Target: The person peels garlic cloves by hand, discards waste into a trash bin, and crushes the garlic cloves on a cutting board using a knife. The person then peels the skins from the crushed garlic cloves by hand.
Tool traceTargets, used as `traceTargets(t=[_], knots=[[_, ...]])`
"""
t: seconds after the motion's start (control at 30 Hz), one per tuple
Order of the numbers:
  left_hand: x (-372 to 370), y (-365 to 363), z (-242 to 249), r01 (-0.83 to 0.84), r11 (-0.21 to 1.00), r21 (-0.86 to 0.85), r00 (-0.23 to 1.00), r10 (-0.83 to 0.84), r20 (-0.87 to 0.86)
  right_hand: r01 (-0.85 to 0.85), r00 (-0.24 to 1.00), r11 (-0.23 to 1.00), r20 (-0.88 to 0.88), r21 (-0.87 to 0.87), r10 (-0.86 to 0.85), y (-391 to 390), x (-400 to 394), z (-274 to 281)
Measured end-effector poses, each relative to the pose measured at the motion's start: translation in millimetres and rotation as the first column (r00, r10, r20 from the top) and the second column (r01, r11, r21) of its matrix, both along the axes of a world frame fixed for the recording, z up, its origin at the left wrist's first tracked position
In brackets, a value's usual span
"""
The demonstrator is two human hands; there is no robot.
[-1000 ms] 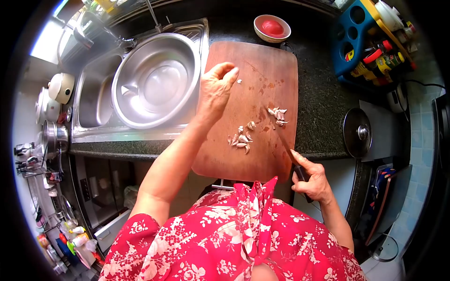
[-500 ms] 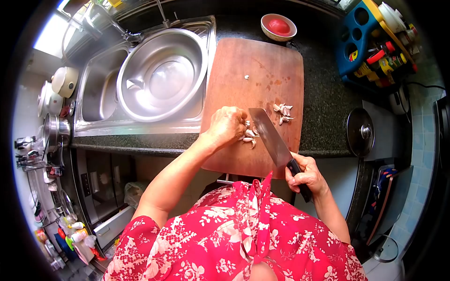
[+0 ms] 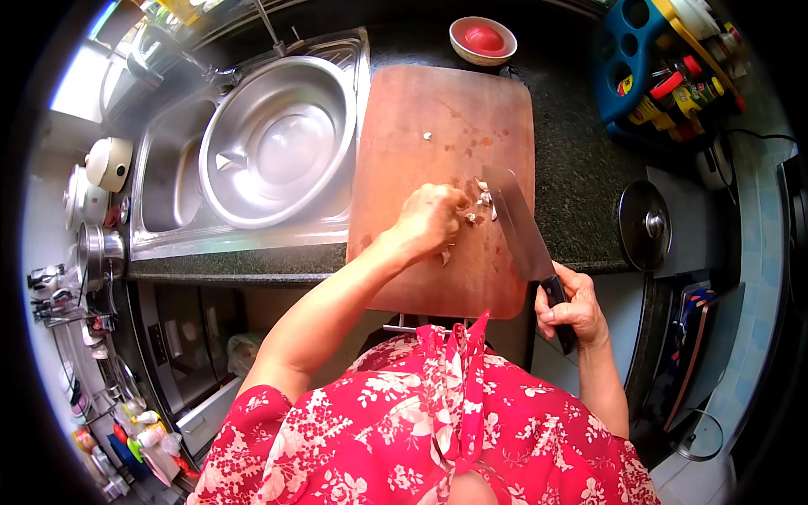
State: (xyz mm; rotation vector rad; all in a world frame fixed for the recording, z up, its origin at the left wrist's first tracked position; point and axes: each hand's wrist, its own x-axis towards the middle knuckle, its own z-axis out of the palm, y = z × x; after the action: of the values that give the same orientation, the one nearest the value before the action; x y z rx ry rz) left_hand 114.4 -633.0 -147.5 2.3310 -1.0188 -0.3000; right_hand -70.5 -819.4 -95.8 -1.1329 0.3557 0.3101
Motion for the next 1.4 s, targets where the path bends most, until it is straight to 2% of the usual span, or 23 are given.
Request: traceTargets(t=[0.07, 0.1, 0.13, 0.17, 0.2, 0.23, 0.27, 0.3, 0.37, 0.47, 0.5, 0.57, 0.67, 0.9, 1.0, 1.07, 1.1, 1.13, 1.2, 1.27, 1.3, 1.33, 1.4], knots=[[4, 14, 8, -0.099, 0.971, -0.219, 0.993, 0.084, -0.077, -0.003, 1.0, 0.998, 0.018, -0.059, 0.004, 2, -5, 6], [9, 19, 10, -0.141, 0.95, -0.277, 0.99, 0.135, -0.039, -0.1, 0.995, 0.961, -0.012, -0.256, 0.1, 4, -7, 8], [15, 22, 16, -0.193, 0.942, -0.274, 0.981, 0.179, -0.076, -0.196, 0.98, 0.877, -0.061, -0.439, 0.188, 6, -10, 9], [18, 20, 19, -0.266, 0.919, -0.291, 0.964, 0.253, -0.081, -0.147, 0.956, 0.767, 0.108, -0.625, 0.271, 10, -12, -2], [20, 18, 21, -0.338, 0.89, -0.307, 0.941, 0.327, -0.087, -0.083, 0.917, 0.637, 0.192, -0.767, 0.35, 12, -14, -13], [22, 12, 18, -0.34, 0.889, -0.308, 0.94, 0.33, -0.087, 0.027, 0.871, 0.482, 0.257, -0.876, 0.419, 14, -15, -23], [22, 3, 11, -0.29, 0.885, -0.364, 0.943, 0.33, 0.052, 0.109, 0.825, 0.248, 0.227, -0.963, 0.518, 15, -15, -28], [23, -7, 3, -0.231, 0.882, -0.411, 0.924, 0.331, 0.19, 0.107, 0.824, 0.247, 0.225, -0.963, 0.521, 15, -14, -31], [20, -30, -12, -0.161, 0.907, -0.389, 0.93, 0.272, 0.249, 0.017, 0.831, 0.007, 0.018, -1.0, 0.556, 15, -13, -35], [11, -58, -20, -0.12, 0.933, -0.339, 0.916, 0.235, 0.324, 0.031, 0.825, -0.008, 0.021, -0.999, 0.565, 16, -11, -42], [7, -64, -24, -0.134, 0.935, -0.328, 0.943, 0.222, 0.249, 0.027, 0.826, -0.008, 0.018, -1.0, 0.564, 17, -10, -43], [3, -68, -29, -0.137, 0.942, -0.307, 0.932, 0.228, 0.281, 0.015, 0.819, -0.055, -0.019, -0.998, 0.574, 17, -10, -44], [-1, -71, -30, -0.14, 0.962, -0.235, 0.92, 0.214, 0.329, -0.019, 0.811, -0.043, -0.041, -0.999, 0.584, 16, -8, -45], [-1, -75, -24, -0.138, 0.985, -0.107, 0.961, 0.159, 0.226, -0.071, 0.794, 0.017, -0.046, -0.997, 0.606, 9, -2, -51], [3, -75, -20, -0.162, 0.976, -0.148, 0.952, 0.194, 0.237, -0.05, 0.8, 0.015, -0.031, -0.999, 0.6, 8, -2, -50], [6, -71, -21, -0.177, 0.939, -0.294, 0.976, 0.206, 0.069, -0.058, 0.803, 0.013, -0.038, -0.998, 0.595, 7, -4, -46], [12, -67, -22, -0.243, 0.886, -0.396, 0.966, 0.258, -0.015, -0.043, 0.809, 0.095, 0.021, -0.995, 0.588, 5, -4, -42], [16, -67, -18, -0.495, 0.68, -0.54, 0.855, 0.271, -0.442, -0.032, 0.814, 0.176, 0.077, -0.984, 0.576, 2, -4, -38], [27, -44, 27, -0.541, 0.559, -0.629, 0.824, 0.204, -0.528, 0.125, 0.804, 0.468, 0.366, -0.875, 0.47, -3, -3, -38], [40, -18, 36, -0.555, 0.48, -0.679, 0.827, 0.233, -0.511, -0.146, 0.941, 0.683, 0.112, -0.716, 0.319, -3, -2, -5], [42, -6, 31, -0.565, 0.458, -0.686, 0.821, 0.227, -0.525, -0.191, 0.96, 0.817, 0.068, -0.543, 0.27, -6, -1, 4], [41, 9, 31, -0.552, 0.604, -0.574, 0.825, 0.299, -0.479, -0.196, 0.958, 0.814, 0.068, -0.547, 0.277, -5, 1, 5], [28, 34, 23, -0.447, 0.792, -0.416, 0.843, 0.217, -0.493, -0.224, 0.971, 0.921, 0.008, -0.32, 0.239, -4, 4, 5]])
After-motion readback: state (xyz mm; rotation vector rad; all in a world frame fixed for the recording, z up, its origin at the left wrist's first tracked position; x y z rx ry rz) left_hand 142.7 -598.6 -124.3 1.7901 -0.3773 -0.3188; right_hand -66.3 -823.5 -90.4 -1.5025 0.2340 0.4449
